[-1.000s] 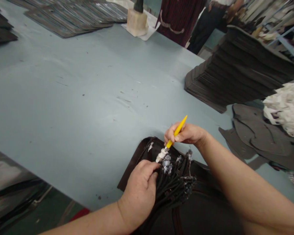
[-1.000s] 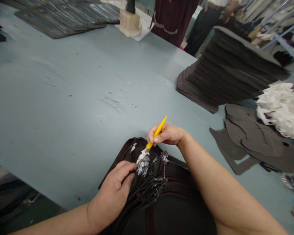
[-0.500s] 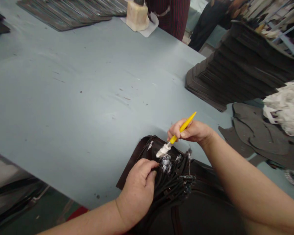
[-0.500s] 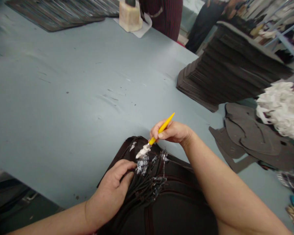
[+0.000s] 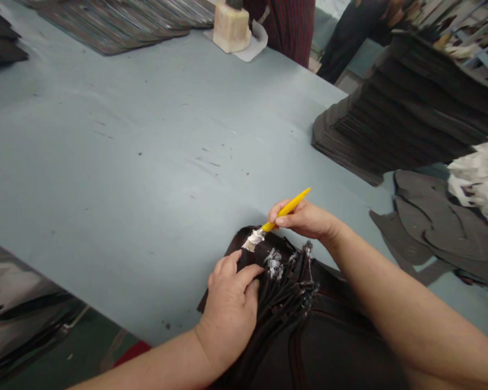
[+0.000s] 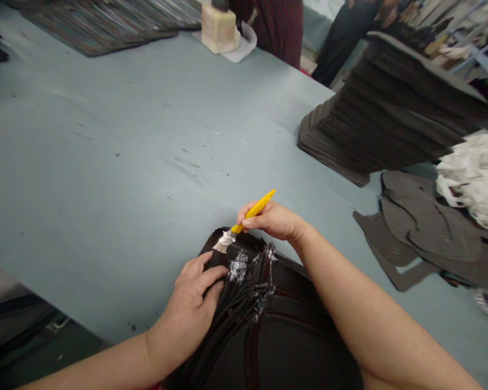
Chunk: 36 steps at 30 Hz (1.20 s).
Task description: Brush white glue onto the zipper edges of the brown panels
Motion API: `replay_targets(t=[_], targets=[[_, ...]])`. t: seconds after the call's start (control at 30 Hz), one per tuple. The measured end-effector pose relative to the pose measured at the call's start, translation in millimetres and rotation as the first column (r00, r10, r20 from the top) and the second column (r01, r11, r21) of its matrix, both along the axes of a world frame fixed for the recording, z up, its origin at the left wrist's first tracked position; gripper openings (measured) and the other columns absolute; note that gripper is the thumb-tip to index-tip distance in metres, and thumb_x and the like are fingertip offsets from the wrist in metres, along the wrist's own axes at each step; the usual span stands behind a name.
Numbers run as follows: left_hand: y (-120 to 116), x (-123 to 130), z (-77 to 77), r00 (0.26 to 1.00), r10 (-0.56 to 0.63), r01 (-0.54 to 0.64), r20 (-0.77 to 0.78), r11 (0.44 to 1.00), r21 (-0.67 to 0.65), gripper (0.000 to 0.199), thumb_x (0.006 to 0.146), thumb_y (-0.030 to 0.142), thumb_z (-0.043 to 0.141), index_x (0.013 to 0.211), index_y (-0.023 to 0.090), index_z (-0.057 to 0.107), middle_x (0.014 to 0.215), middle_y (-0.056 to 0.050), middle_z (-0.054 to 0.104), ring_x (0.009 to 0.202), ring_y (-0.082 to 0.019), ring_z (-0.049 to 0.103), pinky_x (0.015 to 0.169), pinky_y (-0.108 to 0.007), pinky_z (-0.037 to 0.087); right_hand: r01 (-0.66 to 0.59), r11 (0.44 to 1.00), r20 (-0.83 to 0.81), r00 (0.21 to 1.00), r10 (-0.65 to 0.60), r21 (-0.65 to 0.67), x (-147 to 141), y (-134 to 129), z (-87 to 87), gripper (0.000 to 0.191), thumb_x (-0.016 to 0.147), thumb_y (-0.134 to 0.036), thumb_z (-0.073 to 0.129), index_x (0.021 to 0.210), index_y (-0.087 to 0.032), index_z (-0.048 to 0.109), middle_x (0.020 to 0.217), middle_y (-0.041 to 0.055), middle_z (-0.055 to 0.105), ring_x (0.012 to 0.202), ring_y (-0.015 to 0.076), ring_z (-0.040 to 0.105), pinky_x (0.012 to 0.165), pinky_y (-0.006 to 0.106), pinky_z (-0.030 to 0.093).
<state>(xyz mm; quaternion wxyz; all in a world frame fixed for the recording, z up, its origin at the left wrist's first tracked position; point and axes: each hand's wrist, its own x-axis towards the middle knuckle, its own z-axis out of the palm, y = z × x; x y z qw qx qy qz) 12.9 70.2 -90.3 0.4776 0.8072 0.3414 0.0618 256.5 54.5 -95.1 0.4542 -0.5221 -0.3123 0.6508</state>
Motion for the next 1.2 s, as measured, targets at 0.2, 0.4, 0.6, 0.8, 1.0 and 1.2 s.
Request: replay_targets(t=[0.2, 0.4, 0.6, 0.8, 1.0, 1.2], targets=[[-4, -1, -5.4, 0.998, 0.049, -0.046, 0.043, 0.997, -0.07, 0.029, 0.08, 0.01, 0.046, 0.102, 0.021, 0.061, 0.122, -0.008, 0.046, 0.116, -0.021, 0.04, 0.102, -0.041, 0.033, 0.194, 0.978, 0.039, 0.98, -0.197, 0.074, 3, -8, 9.6, 0.019, 0.061, -0.029, 0.077, 0.073, -0.017, 0.067, 0.065, 0.0, 0.062, 0.061, 0.0109, 0.054, 0.058, 0.023, 0.042], [-6, -1, -9.2, 0.986, 0.097, -0.083, 0.137, 0.991, -0.109, 0.026, 0.08, 0.011, 0.044, 0.099, 0.021, 0.059, 0.119, -0.007, 0.047, 0.113, -0.019, 0.045, 0.101, -0.038, 0.036, 0.153, 0.987, 0.059, 0.986, -0.155, 0.046, -3, -11, 10.0, 0.02, 0.059, -0.03, 0.078, 0.071, -0.017, 0.068, 0.065, 0.0006, 0.062, 0.06, 0.0111, 0.053, 0.058, 0.024, 0.043], [-6, -2, -11.2, 0.981, 0.171, -0.15, 0.087, 0.967, -0.208, 0.034, 0.078, 0.012, 0.046, 0.111, 0.019, 0.046, 0.103, -0.006, 0.056, 0.097, -0.018, 0.053, 0.092, -0.039, 0.043, 0.321, 0.938, 0.053, 0.942, -0.33, 0.131, 9, -15, 22.0, 0.018, 0.061, -0.031, 0.077, 0.07, -0.02, 0.067, 0.065, -0.0005, 0.06, 0.062, 0.0114, 0.053, 0.059, 0.024, 0.043], [-1, 0, -9.2, 0.982, 0.061, -0.027, 0.178, 0.982, -0.186, 0.031, 0.079, 0.01, 0.044, 0.106, 0.02, 0.054, 0.106, -0.005, 0.055, 0.103, -0.018, 0.051, 0.096, -0.037, 0.039, 0.183, 0.977, 0.004, 0.983, -0.185, 0.105, 6, -10, 18.2, 0.021, 0.062, -0.036, 0.075, 0.069, -0.018, 0.066, 0.065, 0.0011, 0.058, 0.064, 0.0133, 0.053, 0.057, 0.025, 0.041], [0, -2, -7.7, 0.979, 0.065, -0.021, 0.195, 0.975, -0.223, 0.03, 0.078, 0.007, 0.044, 0.104, 0.02, 0.054, 0.101, -0.004, 0.055, 0.097, -0.016, 0.052, 0.092, -0.034, 0.041, -0.003, 0.988, -0.132, 0.991, 0.023, 0.151, 3, -11, 12.3, 0.038, 0.073, -0.049, 0.063, 0.054, -0.016, 0.058, 0.054, 0.0, 0.049, 0.062, 0.0153, 0.051, 0.065, 0.034, 0.043], [-1, -1, -8.1, 0.972, 0.062, -0.009, 0.225, 0.974, -0.227, 0.029, 0.079, 0.007, 0.043, 0.101, 0.021, 0.056, 0.098, -0.004, 0.055, 0.095, -0.016, 0.052, 0.09, -0.032, 0.042, 0.077, 0.983, -0.032, 0.997, -0.073, 0.169, 22, -17, 31.8, 0.033, 0.078, -0.041, 0.06, 0.057, -0.017, 0.059, 0.055, 0.0, 0.05, 0.063, 0.0151, 0.052, 0.067, 0.033, 0.042]])
